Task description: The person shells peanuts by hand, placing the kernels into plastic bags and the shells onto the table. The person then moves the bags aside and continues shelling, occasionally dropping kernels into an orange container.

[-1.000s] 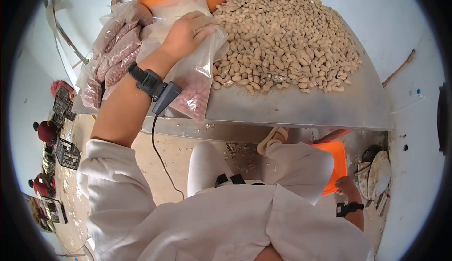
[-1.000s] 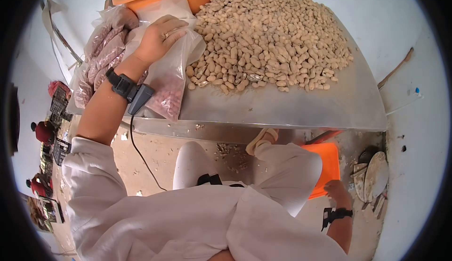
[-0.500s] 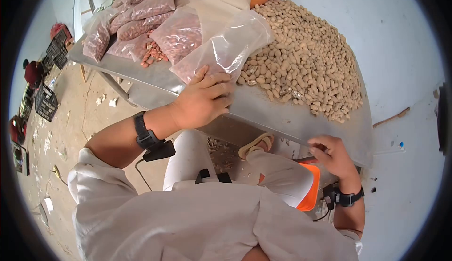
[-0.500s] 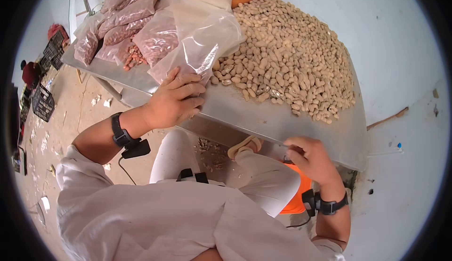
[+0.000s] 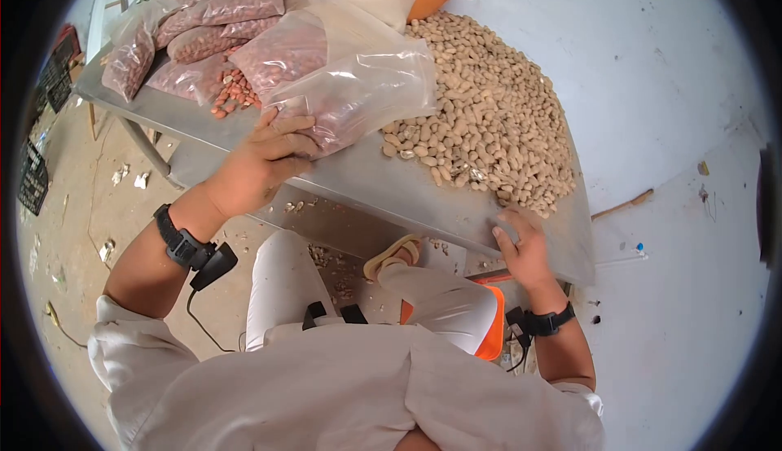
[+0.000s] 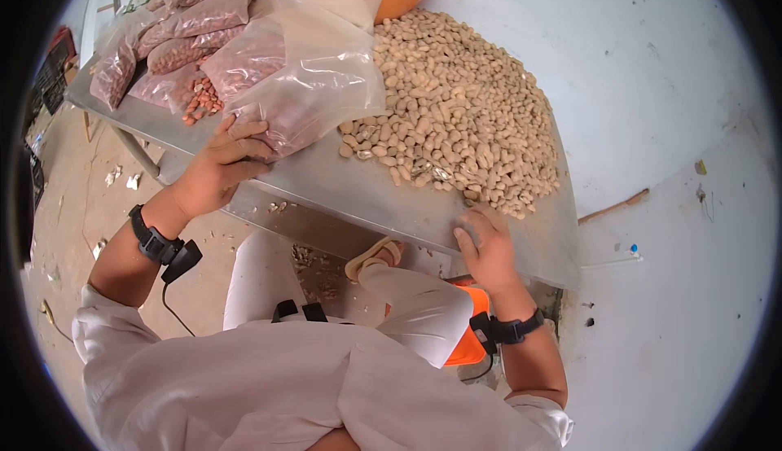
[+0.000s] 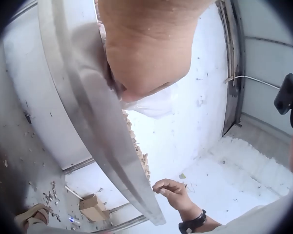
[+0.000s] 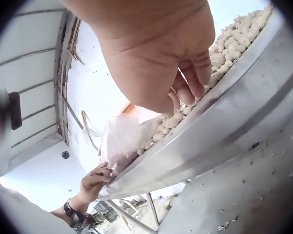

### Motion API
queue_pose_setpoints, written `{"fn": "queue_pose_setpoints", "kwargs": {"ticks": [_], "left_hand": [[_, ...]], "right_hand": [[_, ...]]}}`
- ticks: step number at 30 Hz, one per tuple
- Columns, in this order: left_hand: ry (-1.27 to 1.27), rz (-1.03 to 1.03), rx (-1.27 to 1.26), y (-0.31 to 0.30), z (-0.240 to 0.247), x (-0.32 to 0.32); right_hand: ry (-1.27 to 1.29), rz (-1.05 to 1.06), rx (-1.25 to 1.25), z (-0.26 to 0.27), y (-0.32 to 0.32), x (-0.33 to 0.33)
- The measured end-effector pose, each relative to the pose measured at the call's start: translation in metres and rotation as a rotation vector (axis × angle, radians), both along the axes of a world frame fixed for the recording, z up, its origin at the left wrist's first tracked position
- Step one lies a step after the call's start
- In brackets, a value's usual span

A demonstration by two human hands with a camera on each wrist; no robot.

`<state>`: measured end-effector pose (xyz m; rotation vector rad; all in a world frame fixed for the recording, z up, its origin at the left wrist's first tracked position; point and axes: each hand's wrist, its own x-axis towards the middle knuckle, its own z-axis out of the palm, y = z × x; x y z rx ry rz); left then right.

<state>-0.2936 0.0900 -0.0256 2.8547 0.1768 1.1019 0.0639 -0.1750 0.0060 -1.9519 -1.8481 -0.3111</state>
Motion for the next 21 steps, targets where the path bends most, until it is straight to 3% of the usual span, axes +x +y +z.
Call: {"fn": "queue_pose_setpoints", "kwargs": {"ticks": [7, 10, 14, 21], "left_hand": [[-0.042, 0.003, 0.065, 0.026, -0.001, 0.01], [-0.041, 0.046, 0.112, 0.018, -0.003, 0.008], [-0.036, 0.087, 0.292, 0.013, -0.006, 0.008], [0.017, 0.017, 0.447, -0.016, 0.011, 0.018]], "right_hand": [[-0.112, -0.294, 0.173, -0.034, -0.005, 0.033], [-0.171, -0.299, 0.24, -0.036, -0.003, 0.035], [-0.038, -0.342, 0.284, -0.033, -0.004, 0.036], [-0.066, -0.354, 0.318, -0.039, -0.006, 0.041]]}}
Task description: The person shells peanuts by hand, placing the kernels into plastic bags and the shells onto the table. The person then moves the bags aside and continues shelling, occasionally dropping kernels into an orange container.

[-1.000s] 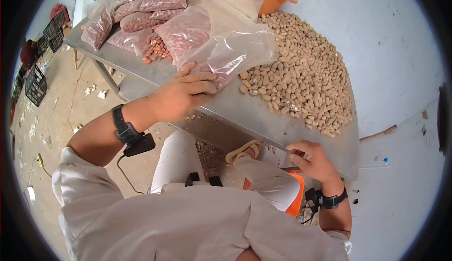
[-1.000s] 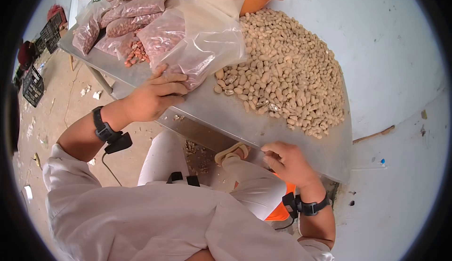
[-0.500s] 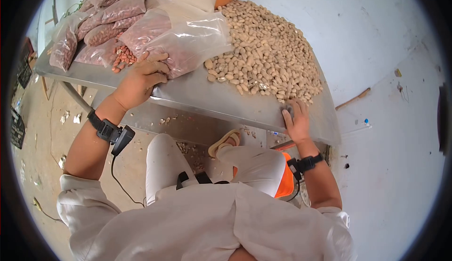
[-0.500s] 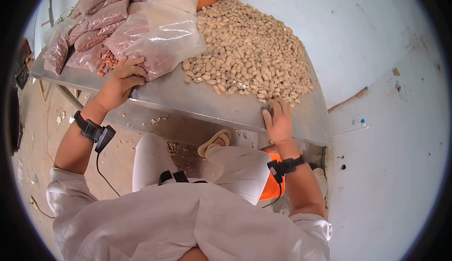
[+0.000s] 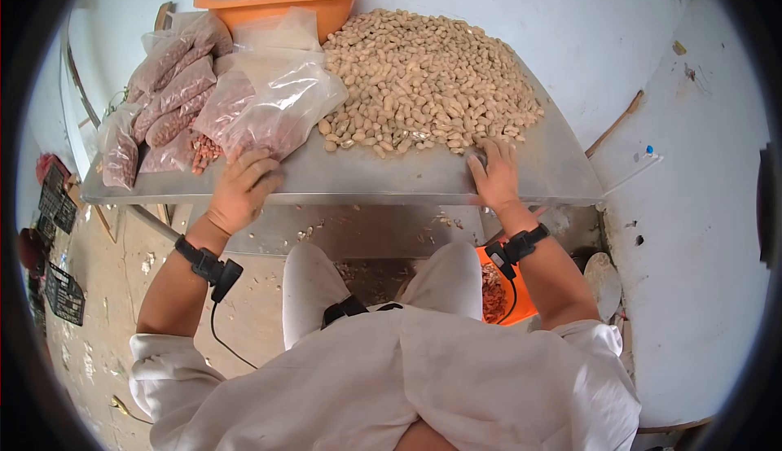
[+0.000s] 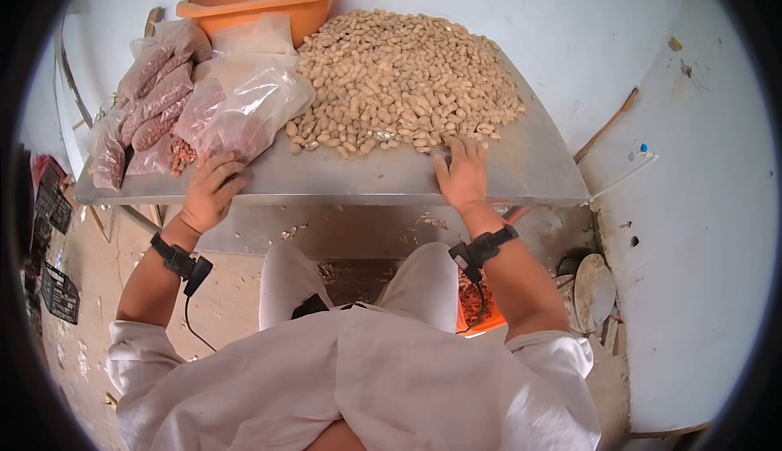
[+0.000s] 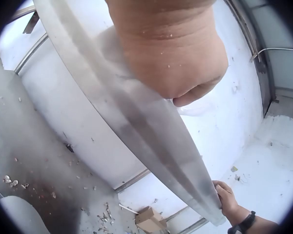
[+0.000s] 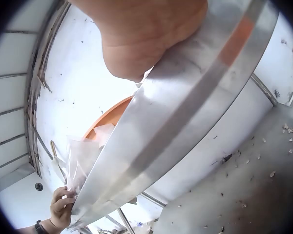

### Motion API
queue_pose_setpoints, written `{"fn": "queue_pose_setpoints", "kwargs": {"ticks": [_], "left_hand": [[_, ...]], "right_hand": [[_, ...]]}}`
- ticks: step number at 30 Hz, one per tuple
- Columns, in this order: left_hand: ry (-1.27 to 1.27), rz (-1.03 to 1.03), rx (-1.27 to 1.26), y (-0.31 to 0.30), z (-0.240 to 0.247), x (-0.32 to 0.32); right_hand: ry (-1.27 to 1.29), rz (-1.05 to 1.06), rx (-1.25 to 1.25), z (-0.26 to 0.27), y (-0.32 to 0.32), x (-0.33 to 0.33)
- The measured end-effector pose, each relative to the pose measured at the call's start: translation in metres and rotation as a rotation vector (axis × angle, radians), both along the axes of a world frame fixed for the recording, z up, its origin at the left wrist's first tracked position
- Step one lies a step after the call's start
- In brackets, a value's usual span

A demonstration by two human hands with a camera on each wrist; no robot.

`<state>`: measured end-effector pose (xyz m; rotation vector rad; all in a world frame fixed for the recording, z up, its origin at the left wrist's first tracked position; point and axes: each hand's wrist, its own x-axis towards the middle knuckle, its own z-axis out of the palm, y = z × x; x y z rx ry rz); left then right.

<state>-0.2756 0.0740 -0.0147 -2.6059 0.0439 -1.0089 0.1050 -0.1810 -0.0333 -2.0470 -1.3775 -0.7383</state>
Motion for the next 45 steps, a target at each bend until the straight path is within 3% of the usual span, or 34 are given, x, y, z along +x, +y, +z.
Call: {"fn": "queue_pose_setpoints", "kwargs": {"ticks": [6, 9, 12, 14, 18, 23, 26, 29, 32, 35, 38, 42, 45], "left_hand": [[-0.018, -0.306, -0.215, -0.052, 0.031, 0.068], [-0.047, -0.457, -0.618, -0.066, 0.042, 0.142], [-0.104, -0.462, -0.873, -0.064, 0.061, 0.2], [-0.125, -0.431, -1.199, -0.058, 0.068, 0.234], [-0.257, -0.541, -1.674, -0.047, 0.063, 0.283], [-0.289, -0.56, -1.77, -0.032, 0.042, 0.296], [-0.248, -0.553, -1.739, -0.033, 0.031, 0.293], [-0.27, -0.458, -1.601, -0.038, 0.028, 0.292], [-0.349, -0.508, -1.698, -0.041, 0.026, 0.295], [-0.204, -0.635, -1.786, -0.046, 0.03, 0.291], [-0.117, -0.601, -1.832, -0.042, 0.023, 0.292], [-0.098, -0.764, -1.864, -0.05, 0.043, 0.289], [-0.059, -0.663, -1.764, -0.045, 0.036, 0.289]], "right_hand": [[0.054, 0.015, 0.006, 0.004, -0.002, -0.004], [0.119, 0.088, 0.041, 0.006, -0.004, 0.005], [0.228, 0.209, 0.096, 0.017, 0.005, 0.018], [0.29, 0.315, 0.135, 0.036, 0.022, 0.024], [0.316, 0.243, -0.186, 0.07, 0.065, 0.039], [0.06, 0.183, -0.363, 0.073, 0.105, 0.058], [0.115, 0.298, -0.354, 0.074, 0.108, 0.063], [0.126, 0.424, -0.155, 0.078, 0.111, 0.064], [0.761, 0.607, -0.01, 0.083, 0.111, 0.055], [1.065, 0.824, 0.041, 0.076, 0.109, 0.049], [1.147, 0.849, 0.022, 0.066, 0.107, 0.05], [1.154, 0.923, 0.013, 0.069, 0.104, 0.05], [1.171, 0.942, 0.065, 0.064, 0.103, 0.046]]}}
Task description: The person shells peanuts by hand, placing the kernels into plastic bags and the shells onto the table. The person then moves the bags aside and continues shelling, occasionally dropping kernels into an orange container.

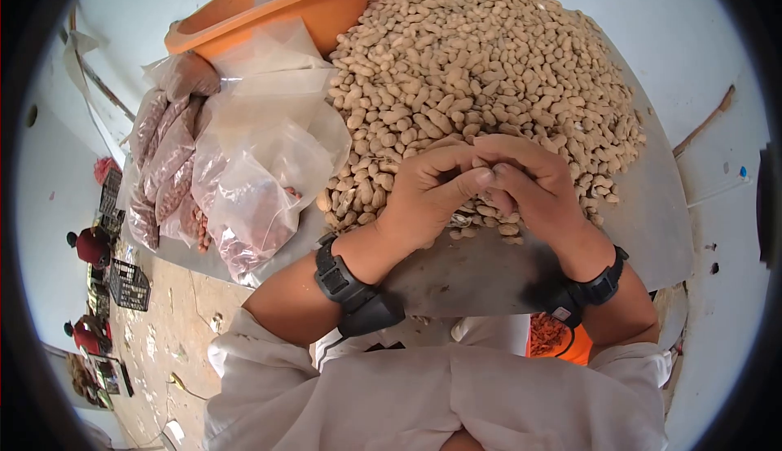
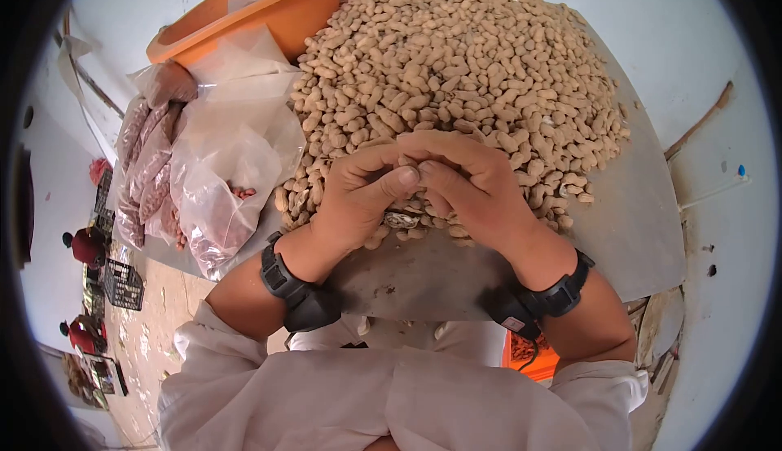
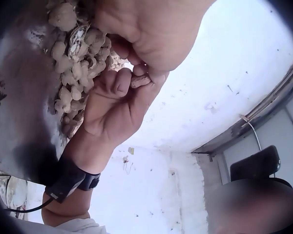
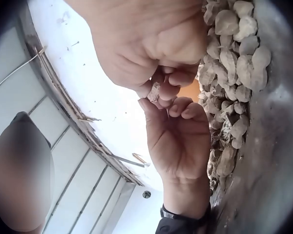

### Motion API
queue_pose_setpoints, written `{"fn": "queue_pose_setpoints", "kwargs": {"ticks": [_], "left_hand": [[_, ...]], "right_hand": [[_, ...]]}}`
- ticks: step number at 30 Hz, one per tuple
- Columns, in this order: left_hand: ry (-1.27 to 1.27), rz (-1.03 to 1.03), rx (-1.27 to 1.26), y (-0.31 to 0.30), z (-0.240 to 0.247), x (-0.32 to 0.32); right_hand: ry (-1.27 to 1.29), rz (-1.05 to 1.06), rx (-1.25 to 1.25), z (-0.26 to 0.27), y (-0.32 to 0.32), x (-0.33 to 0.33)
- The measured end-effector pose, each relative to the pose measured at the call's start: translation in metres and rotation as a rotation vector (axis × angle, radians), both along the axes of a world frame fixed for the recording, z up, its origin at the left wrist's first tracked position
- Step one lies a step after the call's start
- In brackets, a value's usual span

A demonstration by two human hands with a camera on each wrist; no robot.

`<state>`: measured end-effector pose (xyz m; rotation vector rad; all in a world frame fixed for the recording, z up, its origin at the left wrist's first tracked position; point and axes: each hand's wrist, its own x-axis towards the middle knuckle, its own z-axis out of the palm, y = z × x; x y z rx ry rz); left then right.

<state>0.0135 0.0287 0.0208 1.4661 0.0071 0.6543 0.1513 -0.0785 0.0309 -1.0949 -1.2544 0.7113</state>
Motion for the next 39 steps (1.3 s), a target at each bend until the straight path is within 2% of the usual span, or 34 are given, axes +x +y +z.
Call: {"fn": "queue_pose_setpoints", "kwargs": {"ticks": [2, 5, 8, 11, 14, 17, 20, 22, 26, 28, 31, 32, 35, 39], "left_hand": [[-0.002, 0.0, -0.01, -0.001, 0.004, -0.003], [-0.004, 0.047, -0.054, -0.004, 0.003, -0.002], [0.015, 0.12, -0.182, -0.005, 0.001, -0.002], [-0.018, 0.102, -0.298, 0.001, -0.008, 0.0], [-0.11, 0.112, -0.332, 0.005, -0.008, 0.005], [-0.147, 0.119, -0.324, 0.012, -0.006, 0.004], [-0.168, 0.142, -0.251, 0.014, -0.003, 0.001], [-0.091, 0.166, -0.181, 0.015, 0.005, -0.003], [-0.066, 0.077, -0.095, 0.01, 0.012, -0.007], [-0.055, 0.057, -0.125, 0.011, 0.013, -0.007], [0.039, 0.196, -0.009, 0.016, -0.002, -0.003], [0.004, 0.169, -0.011, 0.017, -0.006, -0.001], [-0.061, 0.109, -0.013, 0.016, -0.011, 0.004], [-0.047, 0.109, -0.015, 0.01, -0.006, 0.002]], "right_hand": [[0.066, -0.002, -0.041, 0.003, -0.003, -0.003], [-0.078, -0.07, 0.118, -0.006, -0.001, -0.005], [-0.42, -0.199, 0.282, -0.003, 0.002, -0.002], [-0.56, -0.318, 0.273, -0.001, 0.005, -0.003], [-0.209, -0.285, 0.085, 0.003, 0.012, -0.016], [-0.116, -0.222, 0.076, 0.015, 0.02, -0.024], [0.125, -0.204, 0.055, 0.012, 0.029, -0.026], [0.093, -0.218, 0.052, 0.009, 0.031, -0.028], [-0.007, -0.244, 0.065, 0.005, 0.024, -0.027], [0.054, -0.141, 0.053, 0.001, 0.024, -0.023], [0.131, -0.028, 0.008, 0.0, 0.024, -0.021], [0.156, 0.002, -0.013, 0.001, 0.023, -0.021], [-0.012, -0.016, -0.086, 0.009, 0.019, -0.02], [0.013, -0.049, -0.05, 0.007, 0.019, -0.022]]}}
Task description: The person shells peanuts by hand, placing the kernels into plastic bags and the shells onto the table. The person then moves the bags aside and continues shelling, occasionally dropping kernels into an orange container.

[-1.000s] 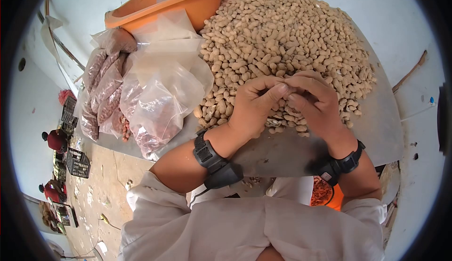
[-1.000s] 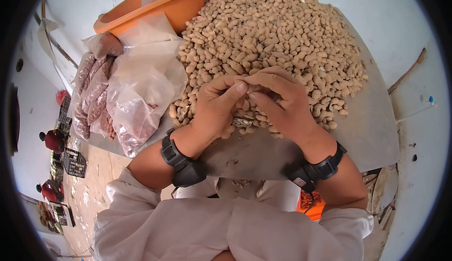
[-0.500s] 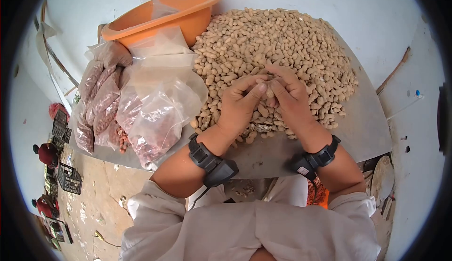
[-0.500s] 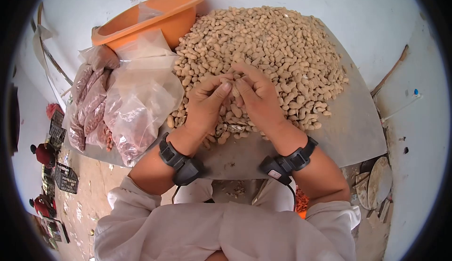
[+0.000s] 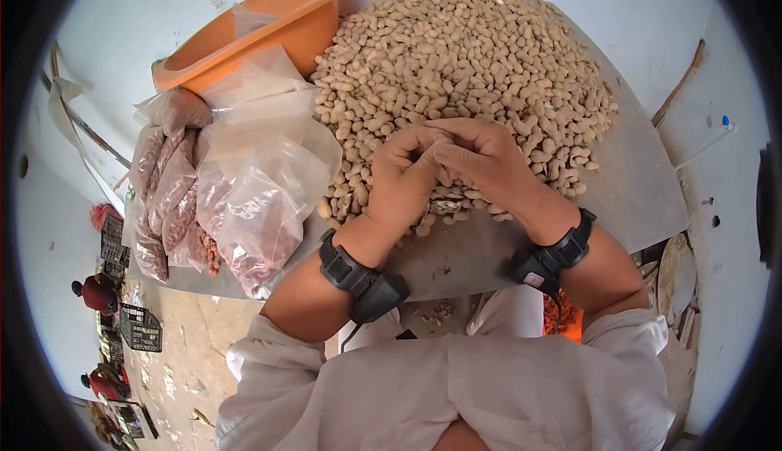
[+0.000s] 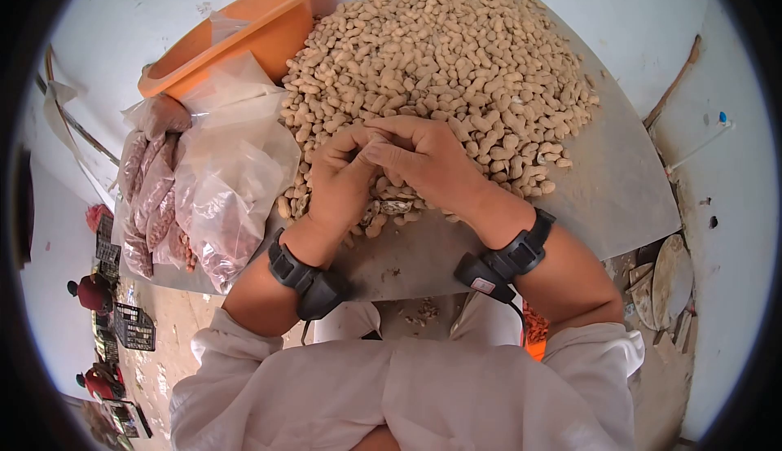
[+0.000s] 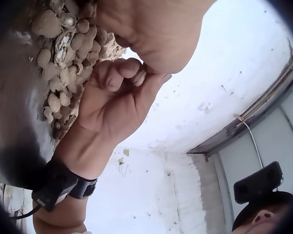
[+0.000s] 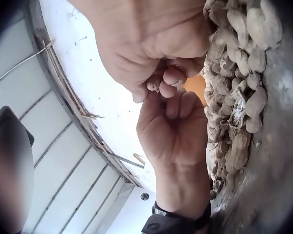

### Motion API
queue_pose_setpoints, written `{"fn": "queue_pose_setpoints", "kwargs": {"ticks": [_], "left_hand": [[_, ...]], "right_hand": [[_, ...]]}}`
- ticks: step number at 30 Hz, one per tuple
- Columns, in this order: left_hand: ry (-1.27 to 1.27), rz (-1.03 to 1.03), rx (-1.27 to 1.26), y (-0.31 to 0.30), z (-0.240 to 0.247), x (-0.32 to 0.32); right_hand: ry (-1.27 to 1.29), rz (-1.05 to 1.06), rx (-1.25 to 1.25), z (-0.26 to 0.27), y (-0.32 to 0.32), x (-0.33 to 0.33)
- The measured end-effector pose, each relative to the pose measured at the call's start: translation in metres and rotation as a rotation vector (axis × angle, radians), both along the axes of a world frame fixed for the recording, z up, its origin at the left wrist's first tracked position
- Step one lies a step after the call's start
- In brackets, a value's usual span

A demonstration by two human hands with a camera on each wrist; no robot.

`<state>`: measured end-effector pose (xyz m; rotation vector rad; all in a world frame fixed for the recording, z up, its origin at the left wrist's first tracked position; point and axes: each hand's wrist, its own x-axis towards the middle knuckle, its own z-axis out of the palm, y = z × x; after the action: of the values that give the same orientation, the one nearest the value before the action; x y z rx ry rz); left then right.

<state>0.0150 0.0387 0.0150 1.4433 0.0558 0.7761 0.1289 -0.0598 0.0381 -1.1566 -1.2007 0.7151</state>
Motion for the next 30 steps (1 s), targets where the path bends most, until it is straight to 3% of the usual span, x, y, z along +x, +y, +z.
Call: {"fn": "queue_pose_setpoints", "kwargs": {"ticks": [7, 14, 16, 23, 26, 30], "left_hand": [[-0.081, 0.018, -0.09, -0.005, -0.001, 0.001], [-0.097, 0.2, 0.092, 0.005, -0.009, 0.004], [-0.075, 0.242, 0.154, 0.007, -0.009, 0.004], [0.032, 0.158, 0.007, -0.003, -0.002, 0.001], [-0.039, 0.202, 0.056, -0.003, -0.009, 0.006], [-0.058, 0.259, 0.108, -0.008, -0.009, 0.005]], "right_hand": [[0.124, -0.005, 0.009, -0.007, 0.003, -0.001], [0.063, -0.017, -0.033, -0.001, 0.003, 0.007], [-0.06, -0.081, 0.014, -0.003, 0.003, 0.01], [-0.519, -0.398, 0.325, -0.011, 0.006, 0.006], [-0.612, -0.469, 0.338, -0.009, 0.003, 0.002], [-0.527, -0.435, 0.287, -0.012, 0.003, 0.004]]}}
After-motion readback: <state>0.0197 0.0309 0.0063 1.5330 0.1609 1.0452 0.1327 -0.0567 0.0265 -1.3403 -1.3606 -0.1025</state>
